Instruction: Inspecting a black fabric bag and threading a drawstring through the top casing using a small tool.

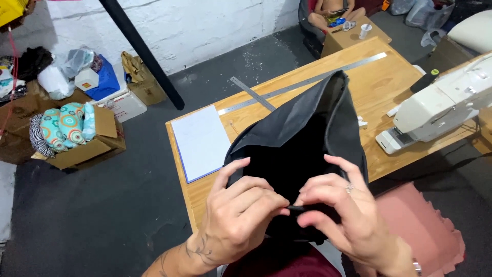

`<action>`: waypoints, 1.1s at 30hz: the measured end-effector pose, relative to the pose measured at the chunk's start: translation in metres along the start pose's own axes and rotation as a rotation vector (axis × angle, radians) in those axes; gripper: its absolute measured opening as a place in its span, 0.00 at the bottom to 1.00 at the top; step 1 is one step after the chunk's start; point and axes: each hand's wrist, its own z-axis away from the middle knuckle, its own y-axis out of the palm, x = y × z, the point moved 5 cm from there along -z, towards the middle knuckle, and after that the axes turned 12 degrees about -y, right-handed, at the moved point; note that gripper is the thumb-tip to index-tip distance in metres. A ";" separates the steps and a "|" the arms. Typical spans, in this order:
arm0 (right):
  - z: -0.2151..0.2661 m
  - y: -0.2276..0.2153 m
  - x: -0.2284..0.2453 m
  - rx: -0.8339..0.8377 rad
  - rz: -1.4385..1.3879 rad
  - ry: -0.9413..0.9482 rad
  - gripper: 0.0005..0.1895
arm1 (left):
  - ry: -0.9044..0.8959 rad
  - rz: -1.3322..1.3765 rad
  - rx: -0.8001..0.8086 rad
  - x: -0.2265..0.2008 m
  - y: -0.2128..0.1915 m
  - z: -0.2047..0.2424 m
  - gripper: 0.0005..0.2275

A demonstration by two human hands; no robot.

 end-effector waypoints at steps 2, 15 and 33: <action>-0.002 -0.015 -0.003 0.140 0.090 -0.026 0.15 | 0.023 -0.018 0.038 0.000 0.002 -0.001 0.05; 0.024 -0.051 -0.077 0.211 0.511 -0.083 0.07 | 0.146 -0.107 -0.084 0.038 -0.014 -0.002 0.09; 0.012 -0.044 -0.076 -0.098 0.464 0.077 0.19 | 0.078 -0.012 0.060 0.042 -0.021 0.002 0.07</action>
